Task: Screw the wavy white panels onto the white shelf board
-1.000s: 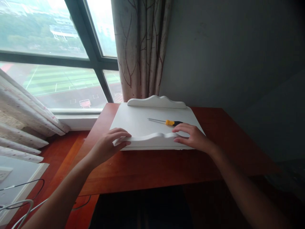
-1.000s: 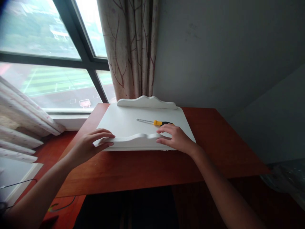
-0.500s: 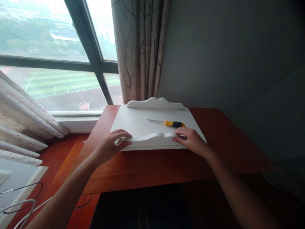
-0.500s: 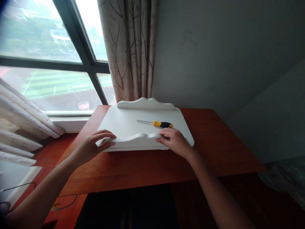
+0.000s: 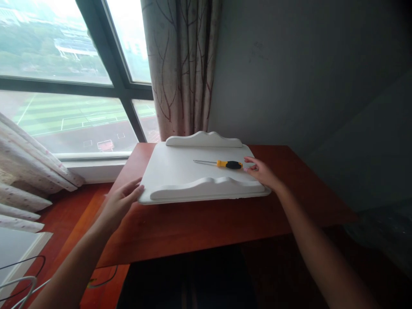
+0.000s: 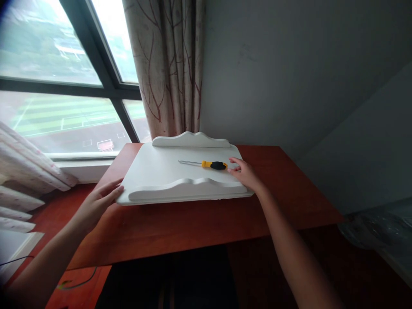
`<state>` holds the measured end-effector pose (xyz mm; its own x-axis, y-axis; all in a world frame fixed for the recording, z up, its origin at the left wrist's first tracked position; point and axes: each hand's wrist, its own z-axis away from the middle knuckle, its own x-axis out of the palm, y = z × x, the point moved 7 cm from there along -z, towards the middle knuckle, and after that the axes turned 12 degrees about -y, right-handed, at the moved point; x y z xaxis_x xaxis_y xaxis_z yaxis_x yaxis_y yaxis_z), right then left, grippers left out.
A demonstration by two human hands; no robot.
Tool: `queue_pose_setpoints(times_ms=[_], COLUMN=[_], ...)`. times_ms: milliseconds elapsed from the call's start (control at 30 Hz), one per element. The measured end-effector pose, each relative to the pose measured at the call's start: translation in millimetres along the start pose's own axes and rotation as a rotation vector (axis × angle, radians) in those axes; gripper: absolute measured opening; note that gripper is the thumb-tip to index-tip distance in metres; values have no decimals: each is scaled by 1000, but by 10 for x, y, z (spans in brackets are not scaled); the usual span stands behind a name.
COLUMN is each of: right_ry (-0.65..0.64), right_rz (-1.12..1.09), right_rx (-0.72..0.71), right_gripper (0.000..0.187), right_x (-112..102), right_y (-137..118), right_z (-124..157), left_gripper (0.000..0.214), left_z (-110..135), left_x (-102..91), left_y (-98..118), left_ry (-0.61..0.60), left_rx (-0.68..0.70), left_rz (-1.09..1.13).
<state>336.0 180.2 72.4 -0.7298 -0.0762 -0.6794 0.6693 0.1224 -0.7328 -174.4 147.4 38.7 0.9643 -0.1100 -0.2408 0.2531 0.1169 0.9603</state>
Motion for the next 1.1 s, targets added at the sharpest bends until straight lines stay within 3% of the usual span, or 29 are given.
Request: queue_pose_setpoints(times_ms=[233,633,767,833,900,1000,1100], right_ry=[-116,-160,-19,66,39,120,185], right_rz=[10,80,79,67,122,200,237], right_rx=[-49,-89,-144,-292,-373,-398,-397], right_gripper=[38,33,33,34,34,31,30], right_x=[136,243,216,251,390,467,386], right_y=[-216,-480,-724,-921,-1039,-1042,-918], right_z=[-335,-329,-30,245,485,709,764], left_gripper=[76,80,90,92,92,91,87], left_z=[-4,38,57,54,46,27,-12], left_x=[45,-5,32,30,29,88,263], left_y=[-16,-17,-4,5,17,45,91], left_ry=[-2,32,-20,-48,-72,-109,-131], left_rx=[-29,-31,-22,-10,0,-13,-15], left_rz=[81,-147,-268,-328,-362,-399,-413])
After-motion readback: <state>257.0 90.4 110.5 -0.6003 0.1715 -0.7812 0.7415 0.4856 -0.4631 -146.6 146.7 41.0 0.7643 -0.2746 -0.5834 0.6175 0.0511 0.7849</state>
